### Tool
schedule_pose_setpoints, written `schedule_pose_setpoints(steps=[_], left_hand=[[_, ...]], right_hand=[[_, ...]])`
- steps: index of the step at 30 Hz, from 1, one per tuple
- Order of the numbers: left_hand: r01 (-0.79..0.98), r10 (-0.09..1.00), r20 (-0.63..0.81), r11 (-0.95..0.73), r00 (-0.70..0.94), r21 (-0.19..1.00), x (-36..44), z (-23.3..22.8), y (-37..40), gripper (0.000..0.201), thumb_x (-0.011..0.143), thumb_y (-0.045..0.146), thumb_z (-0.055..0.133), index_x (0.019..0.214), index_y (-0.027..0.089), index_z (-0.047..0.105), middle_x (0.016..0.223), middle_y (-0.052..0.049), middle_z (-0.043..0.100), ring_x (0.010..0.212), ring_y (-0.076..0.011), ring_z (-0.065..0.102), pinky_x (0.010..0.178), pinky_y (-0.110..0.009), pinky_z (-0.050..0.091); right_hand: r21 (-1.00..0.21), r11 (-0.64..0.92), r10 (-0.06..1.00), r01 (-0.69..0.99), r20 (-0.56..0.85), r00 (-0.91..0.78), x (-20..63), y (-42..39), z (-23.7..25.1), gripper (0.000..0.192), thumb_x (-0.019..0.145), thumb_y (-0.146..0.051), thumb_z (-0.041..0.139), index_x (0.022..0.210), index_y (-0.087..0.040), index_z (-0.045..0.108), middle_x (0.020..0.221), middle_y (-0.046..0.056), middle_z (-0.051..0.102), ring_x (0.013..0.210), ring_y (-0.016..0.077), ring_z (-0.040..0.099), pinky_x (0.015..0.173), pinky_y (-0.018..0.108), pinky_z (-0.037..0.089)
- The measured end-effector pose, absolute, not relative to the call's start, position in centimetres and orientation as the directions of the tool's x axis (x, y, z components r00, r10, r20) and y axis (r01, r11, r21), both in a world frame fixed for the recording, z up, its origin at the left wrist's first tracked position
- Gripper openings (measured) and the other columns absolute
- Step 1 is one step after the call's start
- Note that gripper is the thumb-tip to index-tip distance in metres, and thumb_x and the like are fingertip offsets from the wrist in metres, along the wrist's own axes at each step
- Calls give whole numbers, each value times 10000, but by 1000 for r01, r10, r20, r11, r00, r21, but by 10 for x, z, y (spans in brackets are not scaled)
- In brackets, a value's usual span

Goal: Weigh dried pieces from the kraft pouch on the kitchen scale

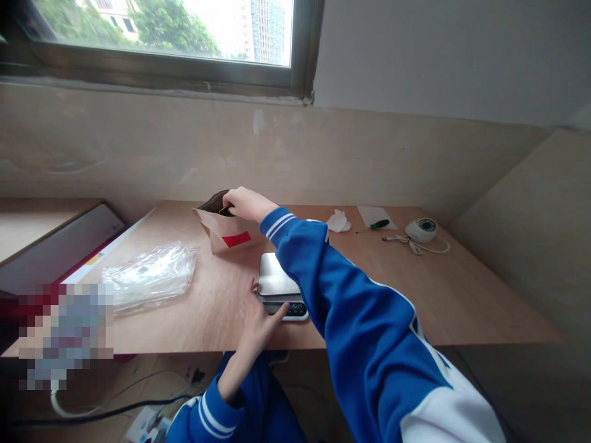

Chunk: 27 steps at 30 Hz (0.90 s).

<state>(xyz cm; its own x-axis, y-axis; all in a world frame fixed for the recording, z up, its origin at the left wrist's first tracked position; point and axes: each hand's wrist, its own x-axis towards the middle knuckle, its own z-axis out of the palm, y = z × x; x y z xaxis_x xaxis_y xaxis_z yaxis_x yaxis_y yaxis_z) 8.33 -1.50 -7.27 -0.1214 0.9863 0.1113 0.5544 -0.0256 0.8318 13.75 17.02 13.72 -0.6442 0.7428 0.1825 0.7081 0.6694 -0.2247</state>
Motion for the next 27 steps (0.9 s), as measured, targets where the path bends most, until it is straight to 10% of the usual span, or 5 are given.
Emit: schedule_pose_setpoints(steps=[12, 27], left_hand=[[751, 994, 3, 83, -113, 655, 91, -62, -13, 977, 713, 443, 673, 1450, 56, 162, 1372, -281, 384, 1276, -456, 386, 1013, -585, 303], [635, 994, -94, 109, -57, 765, 81, -50, -14, 1041, 716, 523, 650, 1477, 82, 94, 1449, -313, 327, 1343, -477, 319, 1018, -650, 283]], right_hand=[[-330, 672, 739, 663, 245, -627, 136, 175, 133, 279, 860, -44, 497, 1032, -120, 704, 989, 75, 709, 866, 152, 616, 807, 260, 439], [-374, 671, 739, 640, 270, -617, 136, 177, 133, 261, 855, -45, 504, 1028, -85, 696, 965, 80, 700, 823, 134, 588, 824, 250, 416]])
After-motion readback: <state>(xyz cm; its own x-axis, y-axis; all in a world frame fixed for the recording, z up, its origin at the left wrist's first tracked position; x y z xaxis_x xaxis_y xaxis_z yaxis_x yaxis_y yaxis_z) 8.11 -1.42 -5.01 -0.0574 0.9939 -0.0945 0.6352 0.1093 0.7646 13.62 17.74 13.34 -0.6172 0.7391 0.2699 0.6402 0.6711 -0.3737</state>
